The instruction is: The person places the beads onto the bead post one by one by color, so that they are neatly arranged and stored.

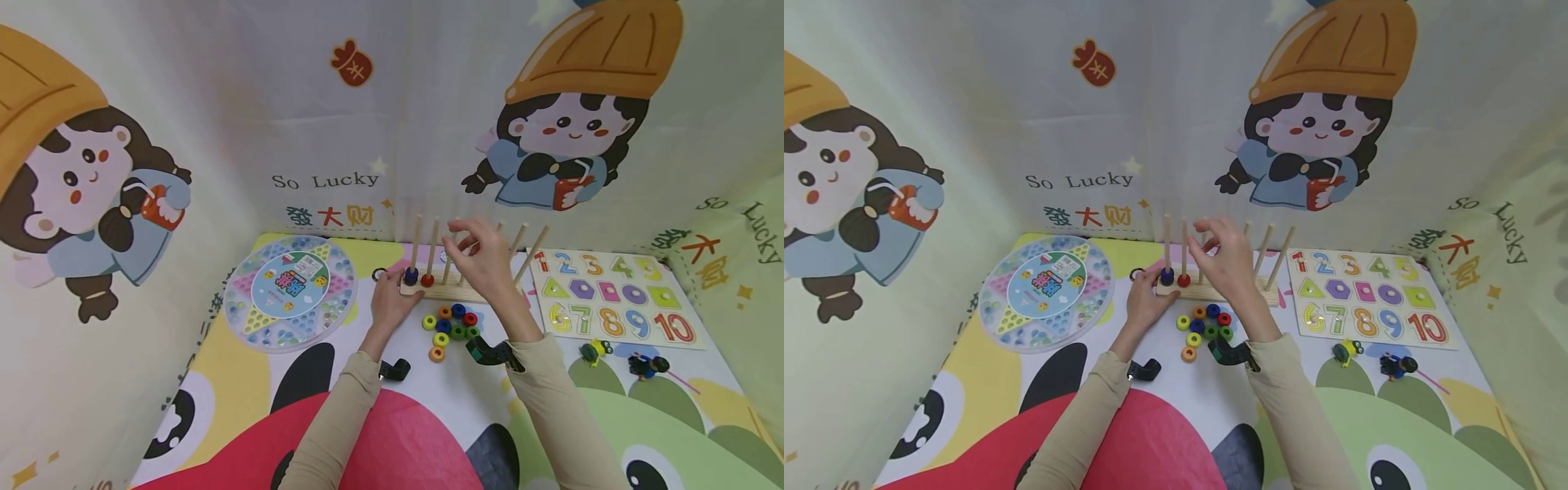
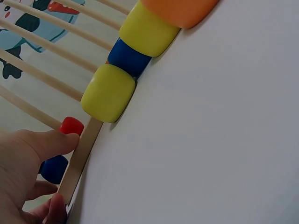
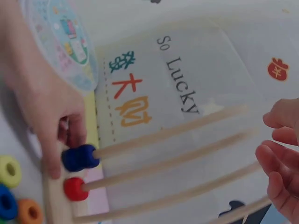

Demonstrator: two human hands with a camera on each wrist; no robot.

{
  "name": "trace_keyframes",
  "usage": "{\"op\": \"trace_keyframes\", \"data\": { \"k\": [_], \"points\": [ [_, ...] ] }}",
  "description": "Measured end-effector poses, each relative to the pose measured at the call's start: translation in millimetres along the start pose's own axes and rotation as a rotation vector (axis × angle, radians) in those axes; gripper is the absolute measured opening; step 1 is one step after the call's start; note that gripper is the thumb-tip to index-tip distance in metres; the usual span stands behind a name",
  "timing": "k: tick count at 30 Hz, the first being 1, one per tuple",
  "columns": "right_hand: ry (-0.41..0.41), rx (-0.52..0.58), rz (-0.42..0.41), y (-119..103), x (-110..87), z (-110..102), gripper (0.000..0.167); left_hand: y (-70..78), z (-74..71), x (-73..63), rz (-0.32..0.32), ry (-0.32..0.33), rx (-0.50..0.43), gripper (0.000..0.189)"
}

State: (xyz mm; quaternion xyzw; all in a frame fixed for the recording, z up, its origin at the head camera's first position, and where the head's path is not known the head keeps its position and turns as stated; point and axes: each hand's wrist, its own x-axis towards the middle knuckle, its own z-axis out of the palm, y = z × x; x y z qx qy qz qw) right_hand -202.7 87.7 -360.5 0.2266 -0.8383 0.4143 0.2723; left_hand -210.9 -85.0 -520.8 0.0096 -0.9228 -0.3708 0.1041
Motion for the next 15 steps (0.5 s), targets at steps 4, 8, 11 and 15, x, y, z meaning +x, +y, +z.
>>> {"op": "trace_keyframes", "data": {
  "k": [4, 8, 11, 15],
  "points": [
    [-0.032, -0.012, 0.036, 10, -17.5, -7, 0.019, -0.6, 0.8, 0.0, 0.002, -0.001, 0.008, 0.068],
    [-0.064, -0.042, 0.109, 23, -35.8, -10, 0.019, -0.8, 0.3, -0.5, 0.004, 0.008, -0.01, 0.068],
    [-0.091, -0.052, 0.167, 33, -48.7, -11, 0.019, -0.8, 0.5, -0.8, 0.007, 0.012, -0.022, 0.068],
    [-0.127, -0.039, 0.221, 44, -64.1, -12, 0.019, -1.1, 2.0, -0.3, 0.007, 0.01, -0.026, 0.069]
  ]
}}
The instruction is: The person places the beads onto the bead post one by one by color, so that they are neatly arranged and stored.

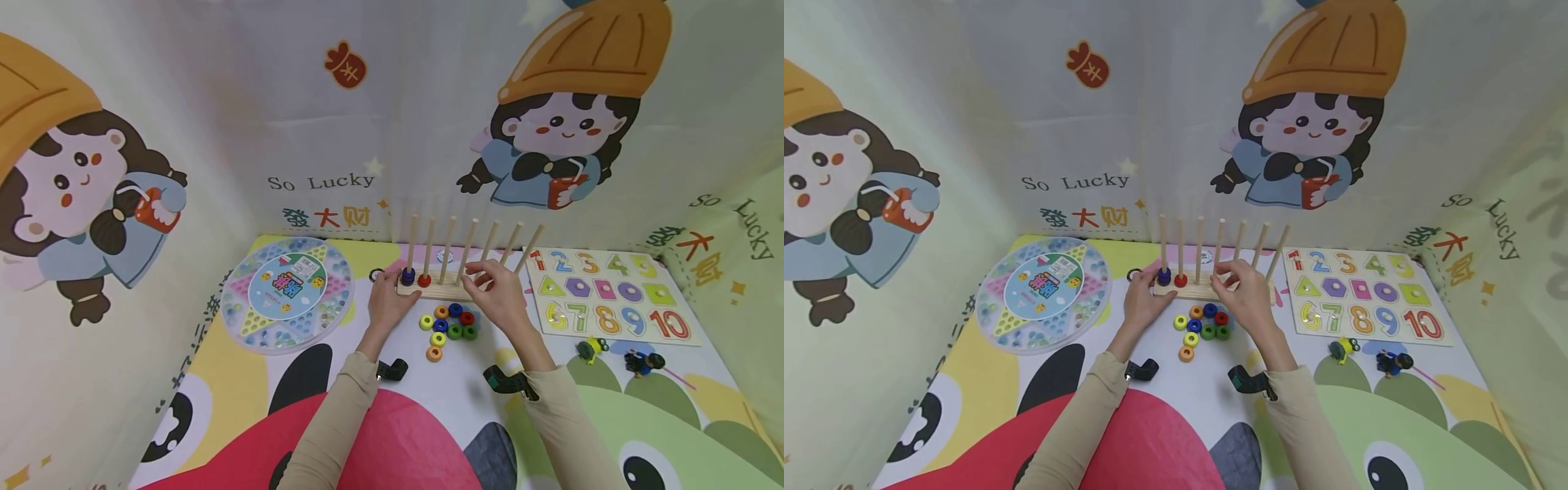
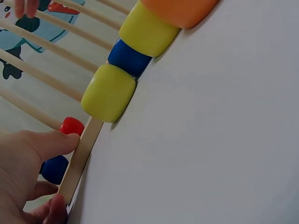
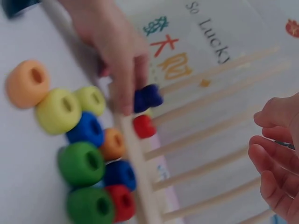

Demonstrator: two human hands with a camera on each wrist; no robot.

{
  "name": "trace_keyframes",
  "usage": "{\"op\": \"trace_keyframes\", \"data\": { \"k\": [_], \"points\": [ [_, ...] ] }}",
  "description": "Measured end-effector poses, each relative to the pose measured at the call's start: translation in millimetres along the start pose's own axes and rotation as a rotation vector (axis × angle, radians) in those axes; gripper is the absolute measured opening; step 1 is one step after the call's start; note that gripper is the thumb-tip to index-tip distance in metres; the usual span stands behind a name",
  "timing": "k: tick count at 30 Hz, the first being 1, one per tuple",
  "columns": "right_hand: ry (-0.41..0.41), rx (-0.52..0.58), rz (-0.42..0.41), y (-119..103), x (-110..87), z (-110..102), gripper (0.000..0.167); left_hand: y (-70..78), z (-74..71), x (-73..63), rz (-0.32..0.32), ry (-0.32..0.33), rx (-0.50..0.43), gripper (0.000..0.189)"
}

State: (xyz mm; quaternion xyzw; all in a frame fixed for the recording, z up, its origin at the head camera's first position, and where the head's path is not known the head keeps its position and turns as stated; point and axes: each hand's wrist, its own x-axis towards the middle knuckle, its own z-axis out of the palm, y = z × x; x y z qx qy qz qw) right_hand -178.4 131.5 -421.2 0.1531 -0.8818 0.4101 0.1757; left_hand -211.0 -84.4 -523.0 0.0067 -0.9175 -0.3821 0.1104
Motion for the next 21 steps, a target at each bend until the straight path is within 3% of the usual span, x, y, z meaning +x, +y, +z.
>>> {"op": "trace_keyframes", "data": {
  "k": [8, 14, 21],
  "points": [
    [-0.136, -0.028, 0.063, 26, -22.3, 4, 0.024, -0.4, 1.5, 0.9, -0.009, -0.004, 0.008, 0.069],
    [-0.26, 0.003, 0.166, 45, -35.7, 7, 0.026, 1.2, -0.5, 0.5, -0.015, -0.008, 0.001, 0.07],
    [-0.309, 0.014, 0.228, 58, -44.2, 12, 0.026, 1.2, -0.2, 0.2, -0.021, -0.016, 0.0, 0.069]
  ]
}}
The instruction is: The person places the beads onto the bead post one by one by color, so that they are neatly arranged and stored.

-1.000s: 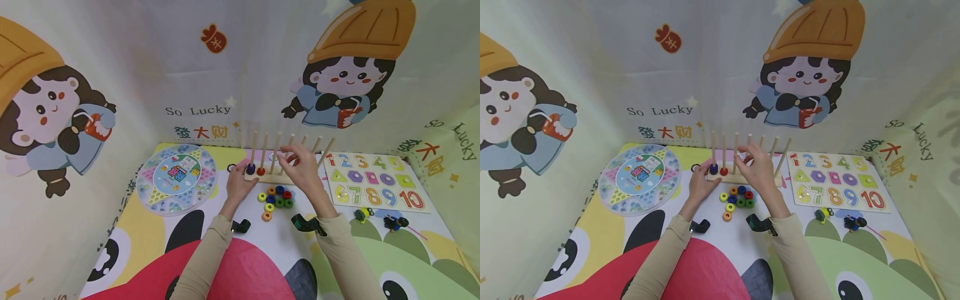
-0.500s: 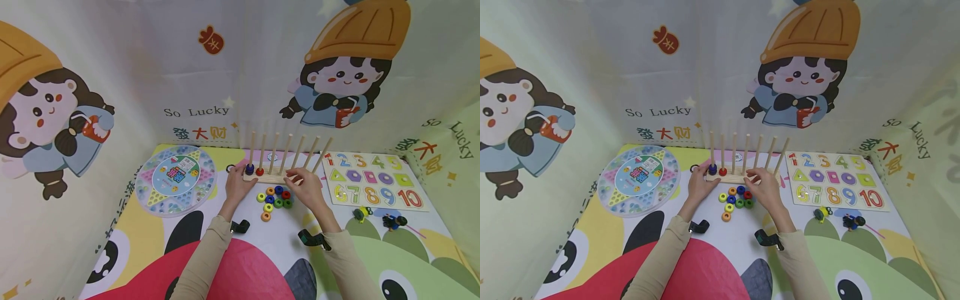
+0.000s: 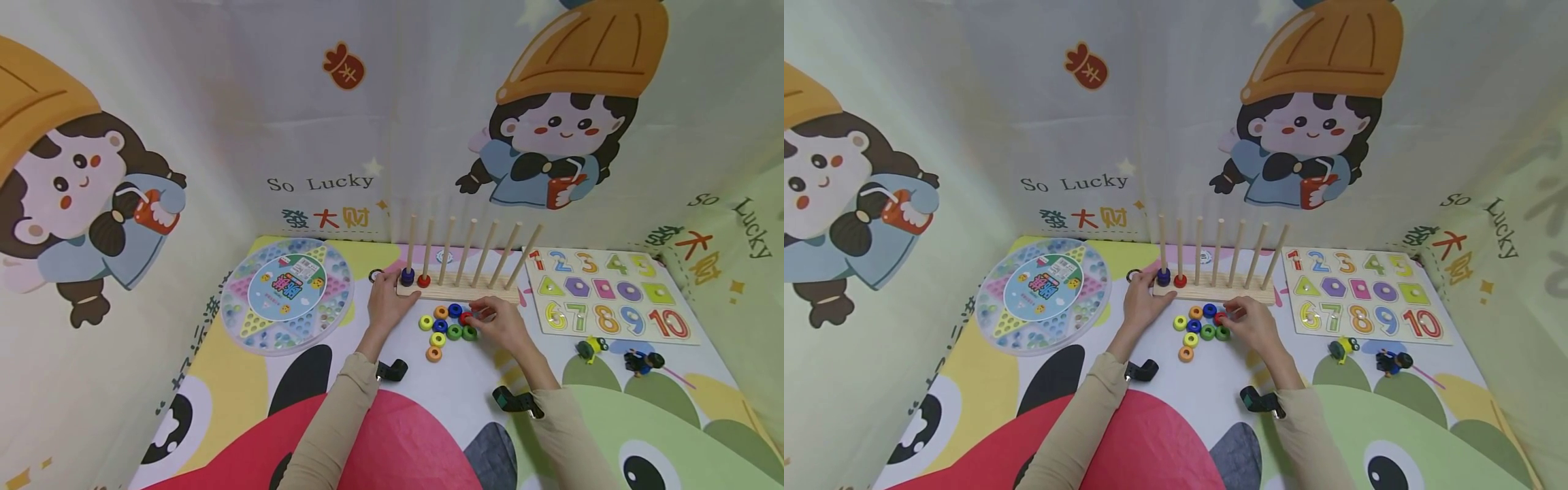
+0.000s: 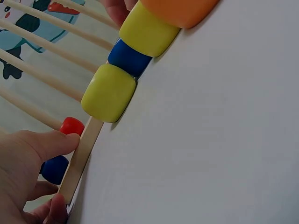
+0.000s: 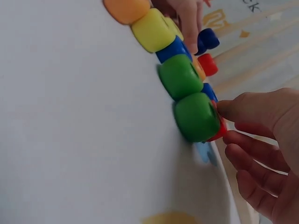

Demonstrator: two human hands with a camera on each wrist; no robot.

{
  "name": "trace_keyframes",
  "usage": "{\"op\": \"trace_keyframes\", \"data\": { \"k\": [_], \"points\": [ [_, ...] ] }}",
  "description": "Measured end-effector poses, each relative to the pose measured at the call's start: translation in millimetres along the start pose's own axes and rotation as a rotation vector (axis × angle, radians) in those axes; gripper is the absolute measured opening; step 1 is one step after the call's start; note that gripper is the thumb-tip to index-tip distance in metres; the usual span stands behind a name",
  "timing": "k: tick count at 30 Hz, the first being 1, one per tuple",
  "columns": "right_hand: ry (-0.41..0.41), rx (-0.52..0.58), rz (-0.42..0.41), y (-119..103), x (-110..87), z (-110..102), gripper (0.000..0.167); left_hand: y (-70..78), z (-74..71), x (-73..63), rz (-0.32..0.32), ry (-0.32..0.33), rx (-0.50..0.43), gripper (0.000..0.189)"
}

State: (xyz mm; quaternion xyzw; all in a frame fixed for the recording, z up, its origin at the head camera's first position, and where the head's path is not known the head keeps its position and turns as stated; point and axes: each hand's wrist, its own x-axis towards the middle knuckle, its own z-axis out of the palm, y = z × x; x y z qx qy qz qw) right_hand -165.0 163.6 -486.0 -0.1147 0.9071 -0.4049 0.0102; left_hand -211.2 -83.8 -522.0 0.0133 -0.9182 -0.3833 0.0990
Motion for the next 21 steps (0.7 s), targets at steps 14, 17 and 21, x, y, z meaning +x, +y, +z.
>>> {"op": "trace_keyframes", "data": {
  "k": [14, 17, 21],
  "points": [
    [0.01, 0.008, 0.027, 5.7, 0.4, 1.3, 0.026, 2.0, -2.2, -1.7, 0.008, 0.015, -0.006, 0.068],
    [-0.006, 0.017, 0.038, 6.5, 1.3, 1.7, 0.028, 3.4, -3.2, -2.7, 0.006, 0.011, -0.008, 0.068],
    [-0.012, 0.015, 0.051, 6.9, 2.8, 2.6, 0.027, 4.6, -3.8, -3.1, 0.004, 0.007, -0.014, 0.067]
  ]
}}
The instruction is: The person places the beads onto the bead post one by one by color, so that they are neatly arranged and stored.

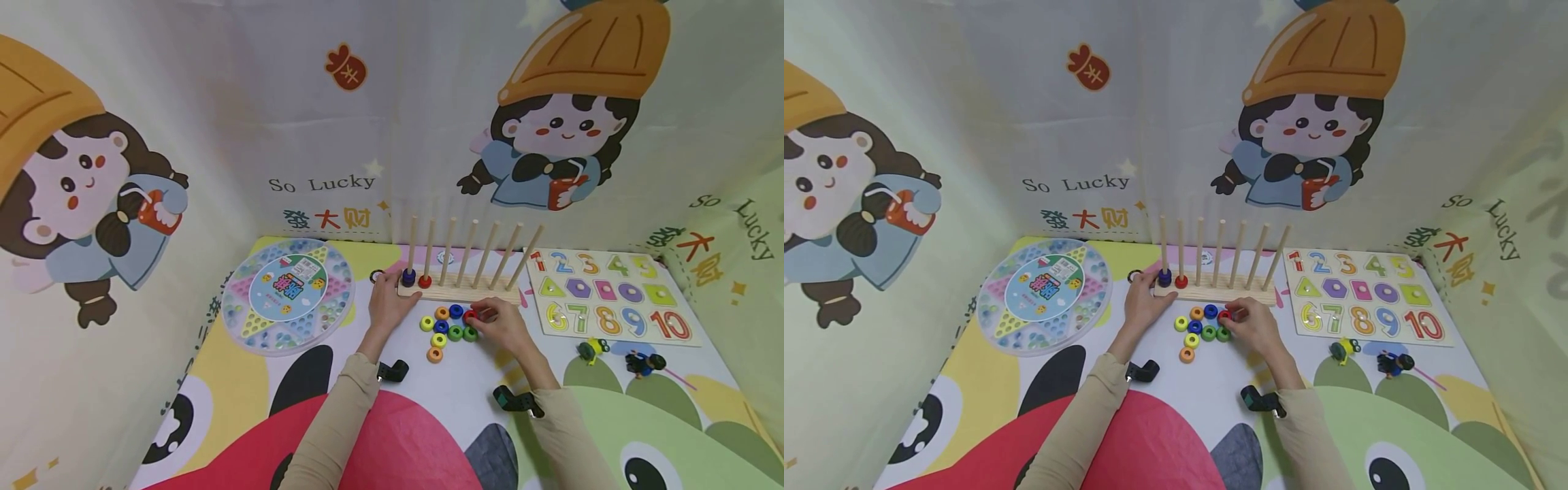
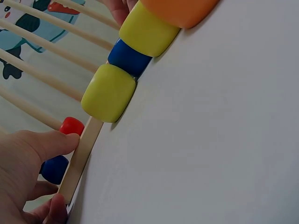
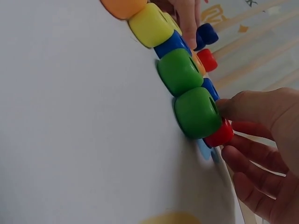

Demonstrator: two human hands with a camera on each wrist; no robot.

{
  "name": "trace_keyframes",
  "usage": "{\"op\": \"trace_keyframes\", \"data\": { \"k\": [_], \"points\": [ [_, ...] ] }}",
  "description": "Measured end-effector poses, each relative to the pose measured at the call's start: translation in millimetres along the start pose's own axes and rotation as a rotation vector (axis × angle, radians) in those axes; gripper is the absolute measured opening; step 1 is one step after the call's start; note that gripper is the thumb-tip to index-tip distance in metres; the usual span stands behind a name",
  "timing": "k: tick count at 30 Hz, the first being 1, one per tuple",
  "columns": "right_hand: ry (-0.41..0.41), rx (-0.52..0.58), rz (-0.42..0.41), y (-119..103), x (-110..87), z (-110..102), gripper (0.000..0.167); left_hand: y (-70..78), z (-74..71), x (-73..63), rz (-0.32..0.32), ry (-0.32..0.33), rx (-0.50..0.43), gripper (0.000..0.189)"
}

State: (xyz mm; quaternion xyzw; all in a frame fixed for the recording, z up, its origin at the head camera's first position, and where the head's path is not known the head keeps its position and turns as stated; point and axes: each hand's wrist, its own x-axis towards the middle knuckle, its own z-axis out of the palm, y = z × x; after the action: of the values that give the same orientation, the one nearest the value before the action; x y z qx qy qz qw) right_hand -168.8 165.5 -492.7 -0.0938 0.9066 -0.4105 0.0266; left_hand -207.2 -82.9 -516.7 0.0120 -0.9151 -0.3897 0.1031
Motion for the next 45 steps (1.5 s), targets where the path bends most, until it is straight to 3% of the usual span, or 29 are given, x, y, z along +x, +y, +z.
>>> {"op": "trace_keyframes", "data": {
  "k": [10, 17, 30, 45],
  "points": [
    [0.038, -0.029, -0.014, -8, 0.1, -3, 0.026, -1.6, 0.4, -0.3, 0.0, -0.012, 0.01, 0.068],
    [0.133, -0.019, -0.12, -25, 7.3, -14, 0.025, -0.4, -1.2, 0.5, -0.003, -0.015, 0.004, 0.068],
    [0.24, -0.042, -0.311, -86, 32.9, -35, 0.024, -1.6, -0.2, -0.2, -0.016, -0.019, 0.011, 0.07],
    [0.416, 0.0, -0.49, -138, 48.9, -37, 0.02, -4.5, 0.7, 1.4, -0.007, -0.016, 0.034, 0.067]
  ]
}}
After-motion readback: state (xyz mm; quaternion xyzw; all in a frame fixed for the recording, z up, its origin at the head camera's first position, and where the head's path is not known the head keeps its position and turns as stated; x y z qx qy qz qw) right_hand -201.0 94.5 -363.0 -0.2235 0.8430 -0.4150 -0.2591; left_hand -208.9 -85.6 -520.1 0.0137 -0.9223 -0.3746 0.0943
